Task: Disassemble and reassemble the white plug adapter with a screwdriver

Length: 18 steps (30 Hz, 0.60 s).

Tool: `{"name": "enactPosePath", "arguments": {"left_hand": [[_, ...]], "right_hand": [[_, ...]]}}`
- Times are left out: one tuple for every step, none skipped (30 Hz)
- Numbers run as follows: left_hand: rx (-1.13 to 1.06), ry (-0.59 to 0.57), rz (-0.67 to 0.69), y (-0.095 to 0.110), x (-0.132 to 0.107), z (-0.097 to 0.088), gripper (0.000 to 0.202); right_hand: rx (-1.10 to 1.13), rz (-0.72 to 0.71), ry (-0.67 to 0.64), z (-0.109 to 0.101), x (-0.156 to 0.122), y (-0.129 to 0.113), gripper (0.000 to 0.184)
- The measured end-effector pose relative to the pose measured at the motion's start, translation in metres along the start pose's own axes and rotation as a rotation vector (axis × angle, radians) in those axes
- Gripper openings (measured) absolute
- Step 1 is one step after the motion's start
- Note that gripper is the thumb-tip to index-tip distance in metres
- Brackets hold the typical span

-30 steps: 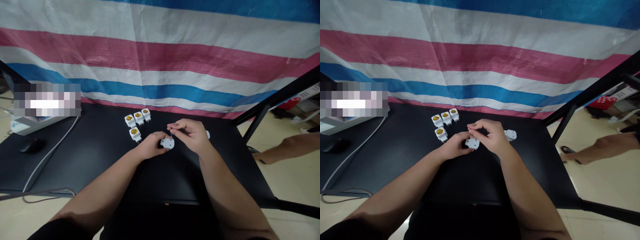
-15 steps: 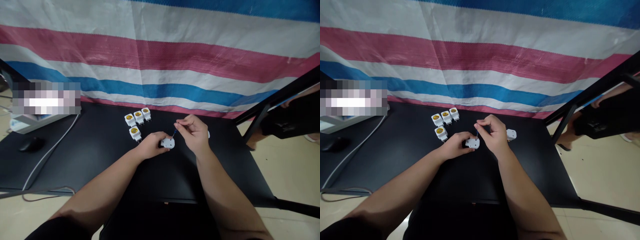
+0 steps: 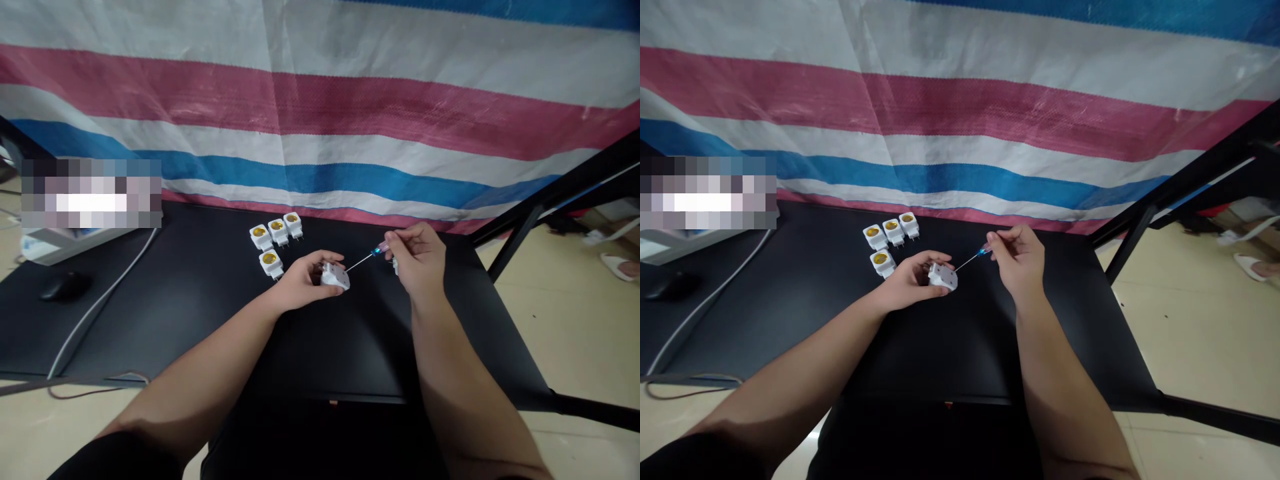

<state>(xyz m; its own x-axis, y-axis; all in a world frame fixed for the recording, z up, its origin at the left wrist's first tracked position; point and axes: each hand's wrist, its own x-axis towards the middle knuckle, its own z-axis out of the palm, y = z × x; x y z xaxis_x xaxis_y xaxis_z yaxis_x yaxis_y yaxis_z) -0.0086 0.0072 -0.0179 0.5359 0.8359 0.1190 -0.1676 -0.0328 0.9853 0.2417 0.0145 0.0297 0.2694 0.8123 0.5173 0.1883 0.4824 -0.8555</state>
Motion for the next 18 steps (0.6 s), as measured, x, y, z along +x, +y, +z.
{"name": "enactPosePath", "arguments": {"left_hand": [[-0.035,0.010,0.004,0.001,0.001,-0.001,0.069],[-0.066,0.029,0.011,0.002,0.001,-0.001,0.068],[-0.098,0.056,0.017,0.004,0.002,-0.001,0.067],[-0.131,0.085,0.016,0.006,0.003,-0.001,0.064],[-0.166,0.115,0.006,0.008,0.003,-0.001,0.061],[-0.202,0.141,-0.012,0.010,0.004,-0.001,0.057],[-0.236,0.160,-0.036,0.012,0.004,0.000,0.055],[-0.267,0.172,-0.063,0.014,0.004,0.001,0.052],[-0.294,0.180,-0.089,0.014,0.004,0.001,0.051],[-0.322,0.189,-0.111,0.015,0.004,0.002,0.049],[-0.353,0.200,-0.128,0.015,0.004,0.002,0.048],[-0.387,0.214,-0.140,0.014,0.004,0.001,0.046],[-0.423,0.230,-0.148,0.014,0.005,0.001,0.045],[-0.457,0.247,-0.154,0.014,0.005,0.000,0.045],[-0.481,0.262,-0.158,0.014,0.005,0.000,0.045],[-0.492,0.273,-0.162,0.015,0.005,0.000,0.044],[-0.492,0.282,-0.163,0.015,0.006,0.000,0.044],[-0.482,0.291,-0.161,0.017,0.006,0.000,0.044]], "right_hand": [[-0.027,0.000,0.018,-0.003,0.000,0.000,0.029],[-0.062,-0.003,0.019,-0.005,-0.001,0.000,0.030],[-0.112,-0.013,0.004,-0.007,-0.001,-0.001,0.031],[-0.176,-0.034,-0.024,-0.009,-0.002,-0.002,0.030],[-0.248,-0.063,-0.070,-0.011,-0.002,-0.004,0.027],[-0.315,-0.097,-0.132,-0.013,-0.003,-0.006,0.025],[-0.362,-0.128,-0.201,-0.014,-0.004,-0.008,0.022],[-0.382,-0.148,-0.274,-0.014,-0.005,-0.010,0.018],[-0.382,-0.152,-0.347,-0.015,-0.006,-0.011,0.014],[-0.373,-0.140,-0.413,-0.016,-0.007,-0.011,0.008],[-0.364,-0.117,-0.466,-0.016,-0.008,-0.011,0.006],[-0.362,-0.087,-0.504,-0.017,-0.009,-0.010,0.008],[-0.365,-0.056,-0.532,-0.017,-0.010,-0.009,0.011],[-0.366,-0.026,-0.552,-0.017,-0.011,-0.007,0.013],[-0.359,0.001,-0.562,-0.017,-0.012,-0.006,0.014],[-0.347,0.024,-0.568,-0.016,-0.012,-0.006,0.015],[-0.340,0.044,-0.572,-0.015,-0.012,-0.006,0.017],[-0.344,0.062,-0.573,-0.014,-0.012,-0.007,0.020]]}}
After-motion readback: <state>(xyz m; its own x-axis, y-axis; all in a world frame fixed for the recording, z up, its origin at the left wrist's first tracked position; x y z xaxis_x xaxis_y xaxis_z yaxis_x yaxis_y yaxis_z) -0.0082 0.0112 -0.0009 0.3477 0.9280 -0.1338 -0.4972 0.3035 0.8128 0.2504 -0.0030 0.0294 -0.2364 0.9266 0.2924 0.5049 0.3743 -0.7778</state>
